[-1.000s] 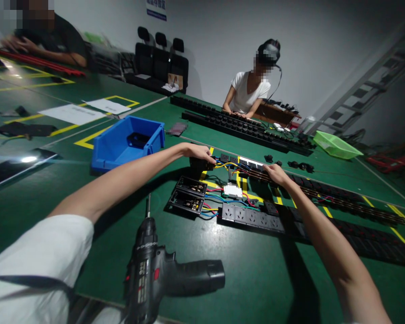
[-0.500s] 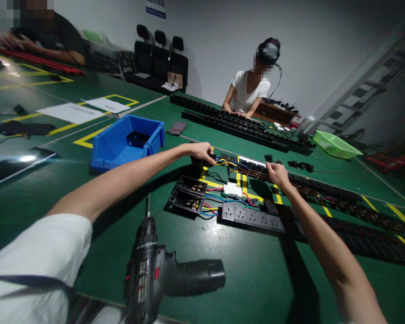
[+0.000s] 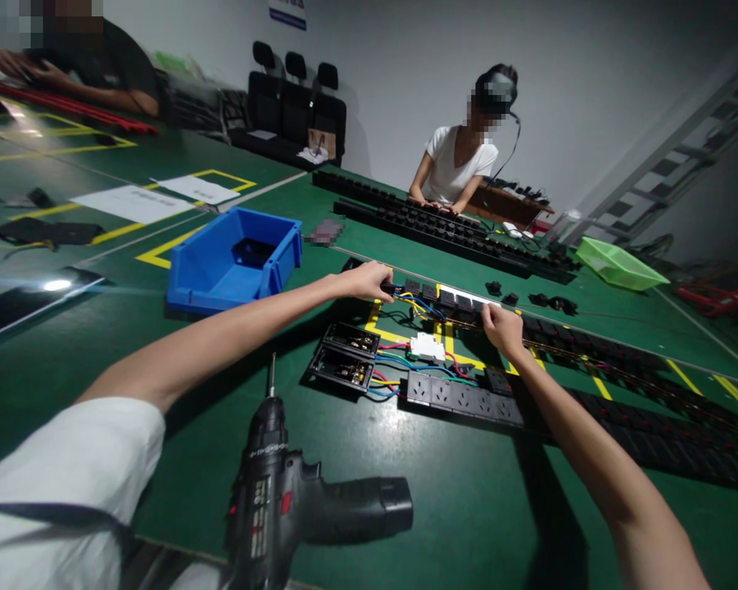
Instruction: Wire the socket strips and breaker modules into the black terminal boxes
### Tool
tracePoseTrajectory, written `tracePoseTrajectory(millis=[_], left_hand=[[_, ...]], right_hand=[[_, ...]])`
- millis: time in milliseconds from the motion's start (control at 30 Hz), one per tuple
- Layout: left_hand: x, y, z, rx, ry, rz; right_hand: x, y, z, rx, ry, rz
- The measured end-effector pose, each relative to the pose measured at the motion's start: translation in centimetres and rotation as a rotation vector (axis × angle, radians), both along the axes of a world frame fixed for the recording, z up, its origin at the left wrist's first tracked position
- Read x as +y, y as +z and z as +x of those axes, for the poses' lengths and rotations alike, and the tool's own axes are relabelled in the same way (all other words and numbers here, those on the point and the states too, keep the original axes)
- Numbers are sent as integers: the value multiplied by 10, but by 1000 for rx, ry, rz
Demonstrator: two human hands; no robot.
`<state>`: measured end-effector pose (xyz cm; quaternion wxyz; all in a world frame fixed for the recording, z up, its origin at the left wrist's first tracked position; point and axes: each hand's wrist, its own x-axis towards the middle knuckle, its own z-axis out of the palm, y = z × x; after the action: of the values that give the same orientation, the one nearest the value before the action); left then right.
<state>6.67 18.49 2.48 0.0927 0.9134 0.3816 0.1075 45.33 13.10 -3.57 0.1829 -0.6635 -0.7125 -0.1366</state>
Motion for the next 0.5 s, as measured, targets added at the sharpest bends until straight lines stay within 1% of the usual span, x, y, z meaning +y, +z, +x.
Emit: tracePoseTrajectory(millis=[133,267,400,500], left_hand=[[-9,2,-1,32,-32,74],[-27,-1,-3,55,-61,129],[-40,-11,-6,66,-78,152],[-41,-19,-8,61,-89,167]], right_hand=[[-12,5,10,-19,114,-106],[-20,14,26,-26,235,-261],[-24,20,38,-25,246,-409],[-26,21,41,-22,245,-477]])
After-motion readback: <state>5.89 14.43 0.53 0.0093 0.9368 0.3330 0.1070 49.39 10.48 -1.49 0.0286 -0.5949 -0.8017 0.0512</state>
